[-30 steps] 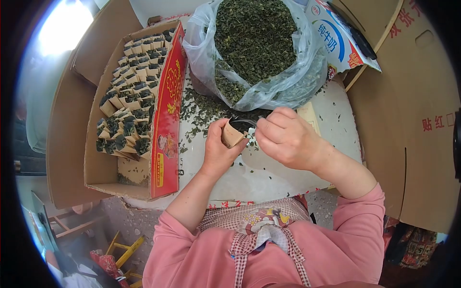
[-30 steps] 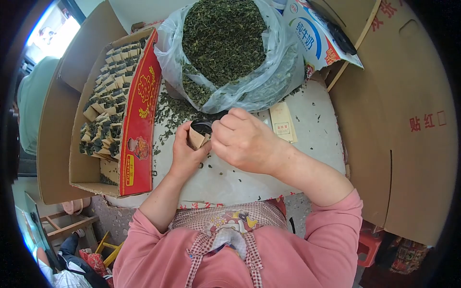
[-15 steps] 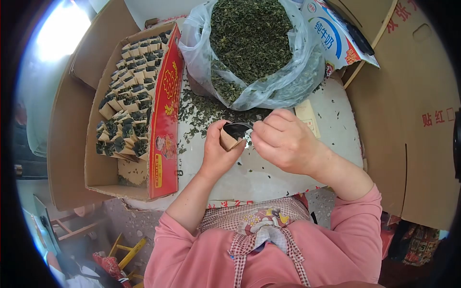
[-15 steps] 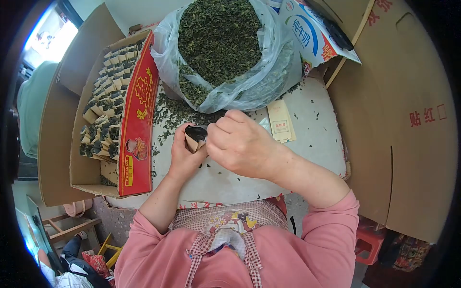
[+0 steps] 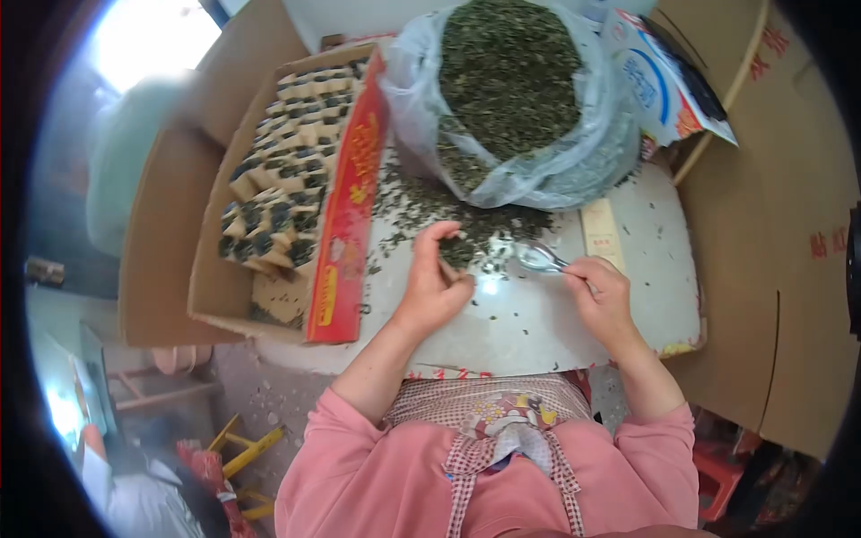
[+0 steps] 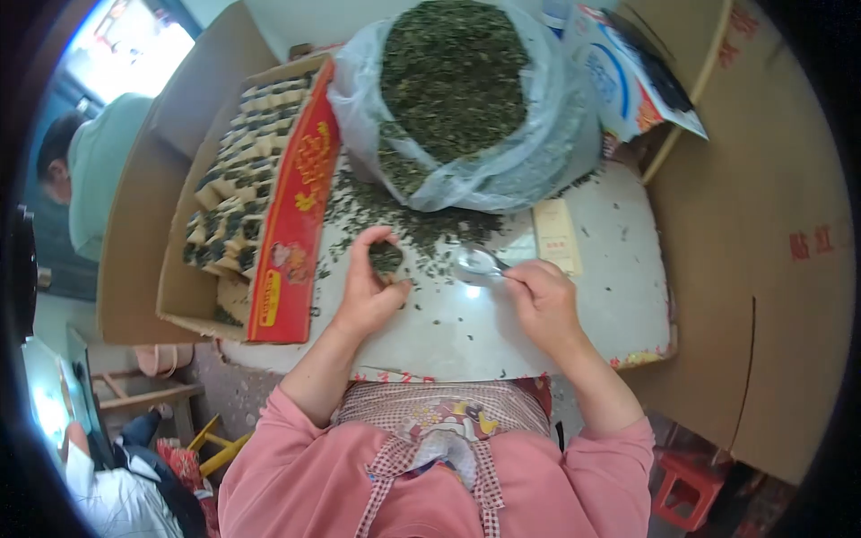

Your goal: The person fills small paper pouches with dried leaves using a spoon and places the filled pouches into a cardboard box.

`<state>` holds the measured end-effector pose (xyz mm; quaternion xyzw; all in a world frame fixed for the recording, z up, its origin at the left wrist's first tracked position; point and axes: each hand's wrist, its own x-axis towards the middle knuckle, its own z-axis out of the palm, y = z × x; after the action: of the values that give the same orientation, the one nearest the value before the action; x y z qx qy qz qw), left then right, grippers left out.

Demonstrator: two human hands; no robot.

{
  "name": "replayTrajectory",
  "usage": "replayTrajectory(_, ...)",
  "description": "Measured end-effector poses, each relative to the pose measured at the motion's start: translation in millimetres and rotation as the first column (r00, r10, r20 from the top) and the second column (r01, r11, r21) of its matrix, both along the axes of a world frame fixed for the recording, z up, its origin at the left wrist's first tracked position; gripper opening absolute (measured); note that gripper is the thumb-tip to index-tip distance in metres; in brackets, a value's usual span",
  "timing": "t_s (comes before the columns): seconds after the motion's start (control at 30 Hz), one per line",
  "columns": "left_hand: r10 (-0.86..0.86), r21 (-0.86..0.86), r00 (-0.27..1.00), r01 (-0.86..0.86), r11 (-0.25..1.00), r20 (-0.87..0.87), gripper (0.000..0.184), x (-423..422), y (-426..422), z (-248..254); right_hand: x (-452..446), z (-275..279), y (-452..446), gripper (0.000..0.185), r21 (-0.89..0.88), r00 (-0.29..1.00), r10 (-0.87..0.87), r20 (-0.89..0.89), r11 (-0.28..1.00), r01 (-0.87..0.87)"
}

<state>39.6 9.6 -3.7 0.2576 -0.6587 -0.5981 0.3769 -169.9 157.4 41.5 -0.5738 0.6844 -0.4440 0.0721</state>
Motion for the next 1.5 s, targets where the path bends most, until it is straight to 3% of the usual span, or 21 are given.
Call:
replayTrajectory(0.03,0.002,-0.02,0.999,-0.001,1.0,0.051,0.072,0.2,-0.9,-2.3,0.6,-6.8,3.1,0.008,-0.014,0.999,0.036,0.018,0.999,-0.036)
replayTrajectory(0.13,0.069,-0.299,0.977,-0.006,0.954,0.201,0.063,1.1,1.3,4.4,0.1,-20.5,8.7,0.007,0.085,0.997,-0.014,0.074,0.996,0.008)
replayTrajectory(0.23,0.057,-0.166,0.977,-0.022,0.986,0.205,0.056,5.6,11.9,15.5,0.1,-24.3,12.5,0.008,0.1,0.992,-0.025,0.12,0.995,0.013)
replayTrajectory(0.3,-0.002,0.064,0.977,-0.012,0.998,0.214,0.054,13.2,19.8,33.0,-1.9,-29.0,14.3,0.006,0.107,0.993,-0.027,0.119,0.994,0.014)
replayTrajectory(0.37,0.038,0.03,0.973,-0.046,0.999,0.226,0.056,21.3,24.2,57.3,-3.9,-33.4,16.0,0.006,0.097,0.99,-0.011,0.142,0.995,-0.003)
replayTrajectory(0.53,0.04,-0.153,0.997,-0.049,0.987,-0.064,0.059,61.5,24.3,140.1,-4.2,-35.7,17.0,0.006,0.091,0.979,-0.016,0.201,0.996,-0.002)
replayTrajectory(0.6,0.1,-0.316,0.992,-0.118,0.942,-0.073,0.061,83.4,11.8,169.2,-4.6,-35.6,17.4,0.008,0.093,0.982,-0.035,0.184,0.996,0.018)
replayTrajectory(0.63,0.135,-0.233,0.987,-0.153,0.96,-0.09,0.063,94.1,9.8,180.6,-4.6,-35.2,17.8,0.008,0.089,0.981,-0.031,0.189,0.996,0.015)
replayTrajectory(0.67,0.225,-0.314,0.974,-0.225,0.922,-0.037,0.062,103.6,3.8,186.1,-4.3,-34.9,18.7,0.008,0.095,0.978,-0.033,0.205,0.995,0.013)
replayTrajectory(0.73,0.308,-0.177,0.951,-0.301,0.937,0.016,0.061,122.5,-2.9,192.2,-6.0,-35.4,19.3,0.008,0.097,0.973,-0.035,0.227,0.995,0.013)
replayTrajectory(0.8,0.355,-0.21,0.932,-0.333,0.919,0.077,0.058,137.3,-12.1,189.2,-7.7,-38.0,20.3,0.008,0.065,0.983,0.003,0.182,0.998,-0.015)
replayTrajectory(0.87,0.48,-0.11,0.847,-0.468,0.877,0.226,0.063,154.6,-20.8,178.2,-6.9,-37.0,21.4,0.008,0.06,0.981,0.012,0.195,0.998,-0.024)
replayTrajectory(0.93,0.453,-0.079,0.863,-0.447,0.891,0.224,0.059,165.7,-28.4,165.4,-6.8,-37.9,21.0,0.008,0.05,0.979,0.026,0.204,0.998,-0.037)
replayTrajectory(1.0,0.51,-0.175,0.699,-0.495,0.851,0.501,0.058,169.4,-33.8,161.0,-8.5,-39.9,22.3,0.008,0.048,0.98,0.028,0.195,0.998,-0.038)
replayTrajectory(1.13,0.546,-0.377,0.516,-0.401,0.835,0.66,0.06,170.7,-45.7,145.6,-9.7,-40.5,23.1,0.009,0.032,0.978,0.038,0.203,0.998,-0.046)
replayTrajectory(1.23,0.569,-0.434,0.454,-0.373,0.82,0.686,0.06,165.3,-45.4,143.2,-8.7,-38.7,25.1,0.009,0.029,0.977,0.048,0.209,0.998,-0.055)
replayTrajectory(1.5,0.529,-0.446,0.334,-0.297,0.845,0.78,0.066,155.2,-47.3,149.9,-9.9,-37.5,27.4,0.009,0.025,0.976,0.064,0.21,0.997,-0.071)
